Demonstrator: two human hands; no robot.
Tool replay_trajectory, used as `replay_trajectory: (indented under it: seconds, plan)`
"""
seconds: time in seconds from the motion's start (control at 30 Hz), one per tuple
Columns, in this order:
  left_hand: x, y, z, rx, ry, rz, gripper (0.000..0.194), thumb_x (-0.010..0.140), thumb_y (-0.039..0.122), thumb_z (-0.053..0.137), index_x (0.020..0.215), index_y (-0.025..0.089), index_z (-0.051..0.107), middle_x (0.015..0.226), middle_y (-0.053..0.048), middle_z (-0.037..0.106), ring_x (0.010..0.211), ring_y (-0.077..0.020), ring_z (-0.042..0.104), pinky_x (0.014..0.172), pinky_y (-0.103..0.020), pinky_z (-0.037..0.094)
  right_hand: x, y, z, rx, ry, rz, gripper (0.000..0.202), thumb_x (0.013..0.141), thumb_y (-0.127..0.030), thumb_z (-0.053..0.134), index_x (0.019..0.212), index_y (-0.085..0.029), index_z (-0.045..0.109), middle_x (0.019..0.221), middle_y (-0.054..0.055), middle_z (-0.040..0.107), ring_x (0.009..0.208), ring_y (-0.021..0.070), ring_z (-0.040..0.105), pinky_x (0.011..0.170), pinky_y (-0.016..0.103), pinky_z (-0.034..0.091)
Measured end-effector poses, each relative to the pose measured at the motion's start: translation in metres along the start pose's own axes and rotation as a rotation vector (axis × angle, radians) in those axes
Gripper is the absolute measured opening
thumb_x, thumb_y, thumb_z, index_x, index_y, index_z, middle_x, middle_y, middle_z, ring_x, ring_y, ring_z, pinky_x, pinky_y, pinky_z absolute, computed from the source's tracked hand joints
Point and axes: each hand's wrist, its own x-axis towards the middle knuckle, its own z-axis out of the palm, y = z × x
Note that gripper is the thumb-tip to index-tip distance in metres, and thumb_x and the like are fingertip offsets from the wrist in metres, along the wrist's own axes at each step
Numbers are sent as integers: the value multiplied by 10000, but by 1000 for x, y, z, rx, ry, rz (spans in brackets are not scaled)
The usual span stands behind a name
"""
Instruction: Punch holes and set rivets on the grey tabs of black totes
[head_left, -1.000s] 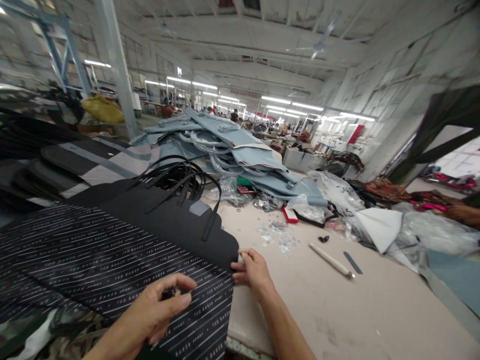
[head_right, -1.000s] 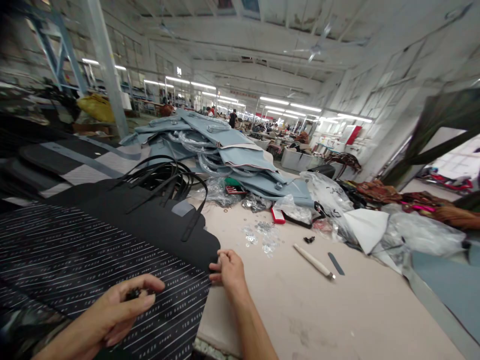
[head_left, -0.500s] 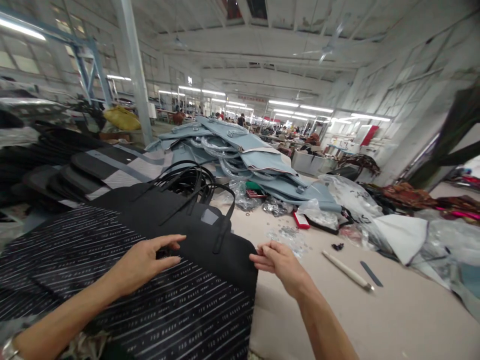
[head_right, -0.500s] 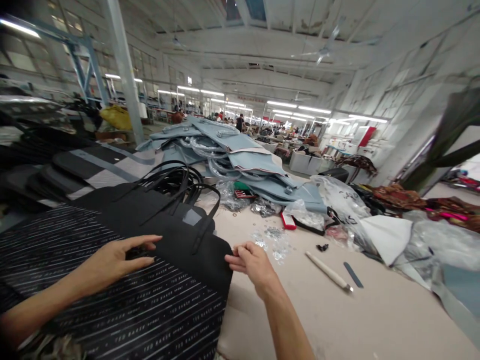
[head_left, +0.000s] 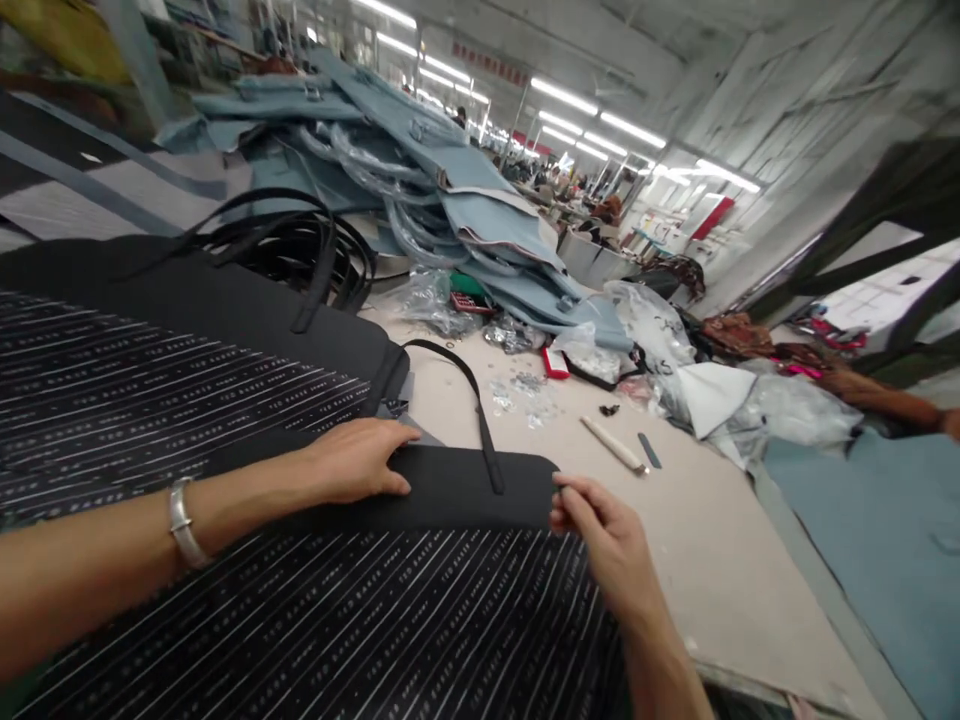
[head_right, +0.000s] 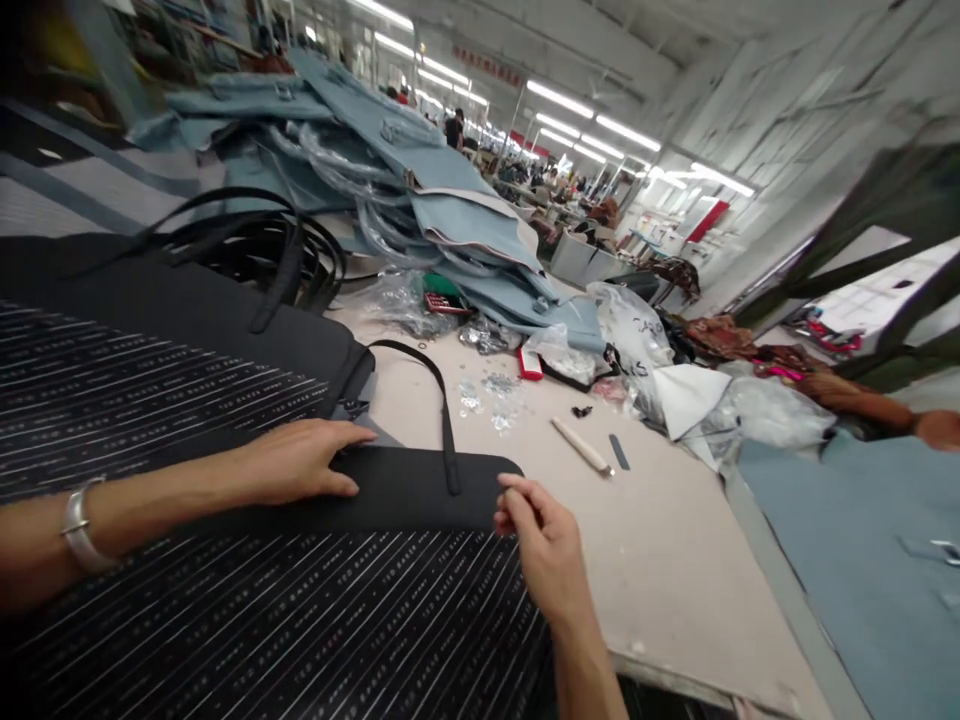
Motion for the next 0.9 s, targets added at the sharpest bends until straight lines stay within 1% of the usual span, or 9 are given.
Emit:
replay_trajectory:
  seconds: [0.1,0.2,0.3,0.37,0.53,0.6,0.7,0.83,0.9]
  plan:
    - [15,7,-4,55,-79,49,718,744,413,756,1409,199,592,1361,-108,677,1238,-306,632,1038,-346,469,-39,22,31,-28,-137,-6,322,927,-445,647,1092,-200,776,770,20,694,669,147,666,639,269,560]
    - [28,11,-10,102,-150,81,688,721,413,779,1358,201,629,1333,-98,683,1215,-296,634,1015,-326,463,-57,29,56,-69,-214,-110,241,968,-306,601,1103,-233,786,803,17,685,713,139,653,670,258,530]
    - [40,12,-13,129,-197,62,647,701,425,790,1287,183,663,1248,-121,711,1155,-319,651,952,-350,480,-58,28,73,-69,-243,-232,240,975,-201,582,1080,-246,792,871,24,714,812,139,663,763,251,524]
    - [48,12,-14,130,-225,41,602,684,442,796,1214,177,687,1148,-126,734,1074,-327,673,868,-349,494,-56,26,82,-75,-260,-279,242,973,-166,577,1071,-231,789,867,22,715,808,130,658,765,234,519]
    - [68,6,-19,40,-319,33,698,632,449,814,1254,180,648,1133,-90,729,992,-269,673,768,-290,488,-56,23,95,-130,-236,-208,159,937,-169,602,1034,-170,728,837,12,720,699,118,662,642,205,514]
    - [74,2,-25,-17,-408,34,640,634,468,800,1200,191,688,1062,-66,748,936,-251,675,728,-281,493,-55,22,97,-124,-236,-165,105,912,-167,633,955,-179,728,791,-7,729,637,110,659,593,196,504]
    - [79,0,-36,-120,-618,53,518,598,483,809,1042,221,765,934,-37,774,835,-239,685,668,-279,515,-53,22,96,-89,-254,-180,120,887,-135,671,913,-203,767,804,-12,767,690,119,701,657,195,529]
    - [74,3,-42,-370,-915,73,435,527,384,836,933,235,790,944,-41,805,884,-283,720,758,-342,591,-52,22,96,-46,-277,-218,192,892,-94,671,948,-226,798,866,-2,799,791,138,744,738,214,559]
    - [68,6,-39,-493,-950,45,397,502,357,855,871,227,794,919,-58,811,875,-312,734,782,-402,617,-53,21,98,-61,-271,-230,188,885,-86,681,940,-223,797,866,1,804,784,145,748,740,228,565]
